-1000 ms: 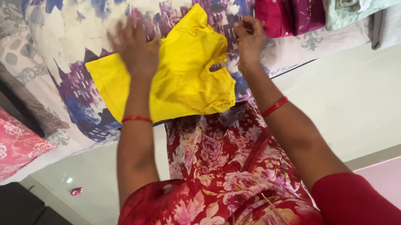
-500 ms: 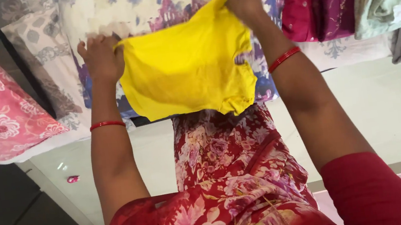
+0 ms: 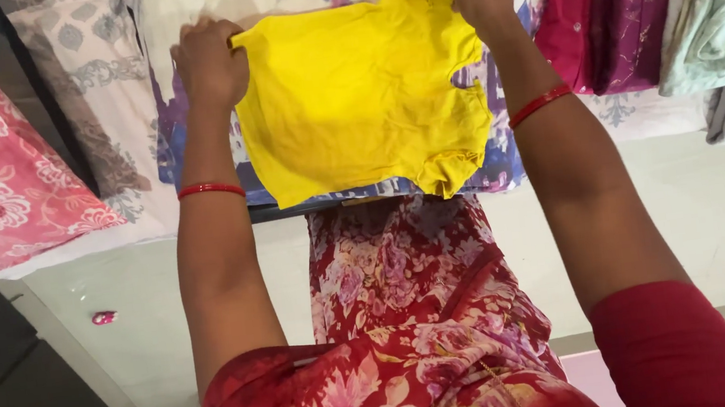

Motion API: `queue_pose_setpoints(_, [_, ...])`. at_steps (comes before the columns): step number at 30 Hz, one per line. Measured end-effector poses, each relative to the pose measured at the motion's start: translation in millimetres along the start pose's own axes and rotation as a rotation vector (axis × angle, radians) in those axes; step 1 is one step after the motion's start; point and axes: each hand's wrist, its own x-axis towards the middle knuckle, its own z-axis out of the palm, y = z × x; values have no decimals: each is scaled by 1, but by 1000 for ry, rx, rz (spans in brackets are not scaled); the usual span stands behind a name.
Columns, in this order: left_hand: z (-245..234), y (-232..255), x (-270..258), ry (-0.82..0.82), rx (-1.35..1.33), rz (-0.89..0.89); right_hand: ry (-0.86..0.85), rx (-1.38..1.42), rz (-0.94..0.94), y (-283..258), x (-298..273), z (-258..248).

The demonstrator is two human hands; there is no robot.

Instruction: The person folds a yellow shirt and organizes it with other clothes and a diaper.

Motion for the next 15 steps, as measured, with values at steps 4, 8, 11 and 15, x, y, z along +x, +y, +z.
queue_pose_setpoints(4, [-23, 6, -36, 76, 89, 224, 41, -16, -405, -15, -36, -21])
queue_pose_setpoints(8, [-28, -9, -82, 245, 137, 552, 85, -289, -742, -17, -100, -46])
queue_pose_setpoints(11, [-10, -22, -96, 274, 266, 629, 74, -395, -923, -20, -132, -50])
queue_pose_setpoints(15, [-2, -16, -105, 243, 304, 583, -6, -694, -986, -2, -153, -43])
